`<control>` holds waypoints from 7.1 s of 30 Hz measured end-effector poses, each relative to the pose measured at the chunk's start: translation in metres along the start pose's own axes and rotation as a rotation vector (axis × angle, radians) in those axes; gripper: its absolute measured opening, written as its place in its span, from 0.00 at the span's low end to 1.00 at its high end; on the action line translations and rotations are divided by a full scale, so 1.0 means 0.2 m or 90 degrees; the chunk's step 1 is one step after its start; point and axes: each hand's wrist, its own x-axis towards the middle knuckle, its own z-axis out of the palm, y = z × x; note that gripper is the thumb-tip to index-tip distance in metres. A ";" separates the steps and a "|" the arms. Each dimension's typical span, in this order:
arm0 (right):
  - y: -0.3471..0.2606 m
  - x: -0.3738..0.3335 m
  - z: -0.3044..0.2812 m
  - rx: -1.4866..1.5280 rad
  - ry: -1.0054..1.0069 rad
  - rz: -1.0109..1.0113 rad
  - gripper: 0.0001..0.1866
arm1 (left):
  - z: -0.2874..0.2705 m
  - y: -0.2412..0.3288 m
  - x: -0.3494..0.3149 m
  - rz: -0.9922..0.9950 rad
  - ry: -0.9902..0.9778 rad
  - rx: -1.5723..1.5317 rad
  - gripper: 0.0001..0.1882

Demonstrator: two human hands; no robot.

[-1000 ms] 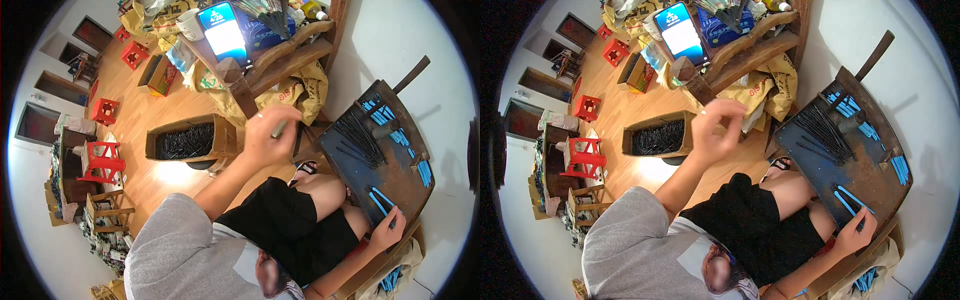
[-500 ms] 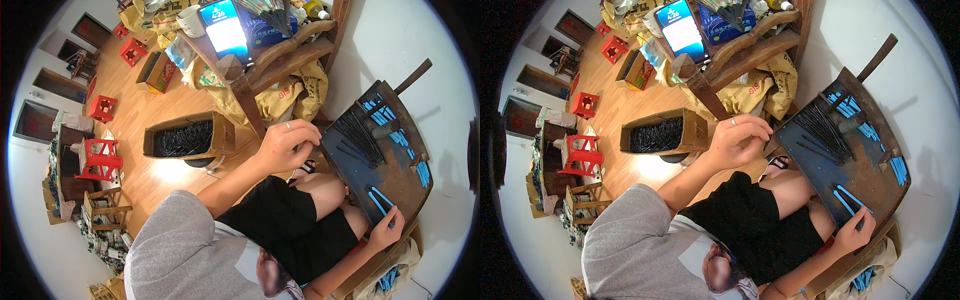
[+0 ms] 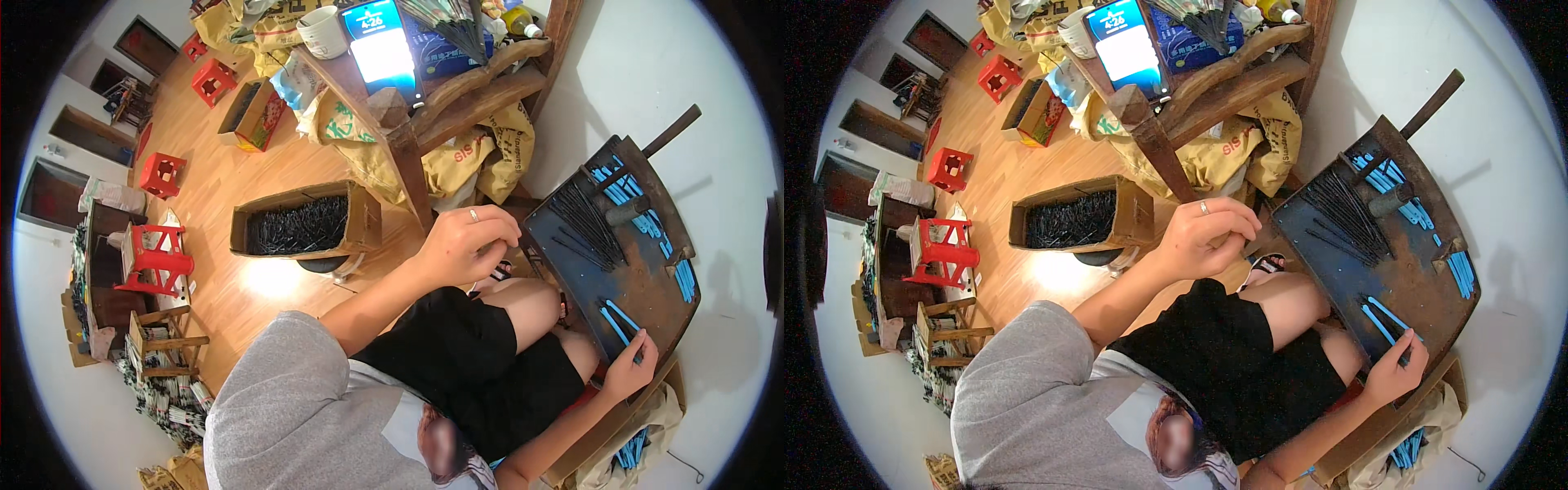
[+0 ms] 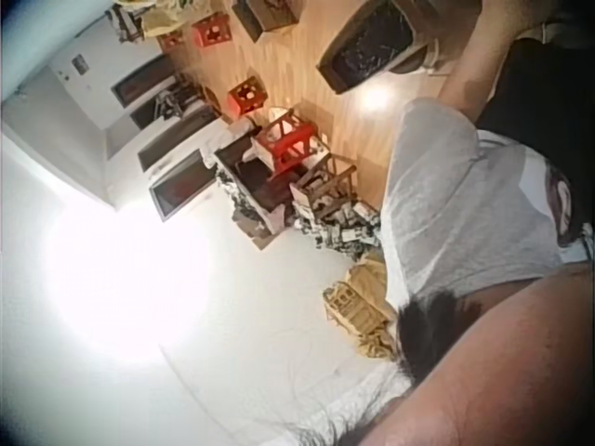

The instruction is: The recorder is picking up blue sticks from a box and arranging them into specific slots on a board.

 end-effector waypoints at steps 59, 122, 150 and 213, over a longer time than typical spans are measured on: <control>-0.08 0.53 0.02 -0.197 -0.230 -0.234 0.13 | 0.13 -0.02 0.28 0.222 -0.353 0.169 0.10; -0.51 0.39 -0.15 0.195 -0.157 -0.096 0.11 | 0.48 0.23 0.42 0.092 -0.033 -0.179 0.05; -0.34 0.50 -0.13 -0.133 -0.176 -0.285 0.13 | 0.02 0.14 0.27 0.097 -0.321 0.161 0.08; -0.60 0.35 -0.16 0.406 -0.080 0.035 0.10 | 0.43 0.29 0.42 0.030 0.034 -0.240 0.06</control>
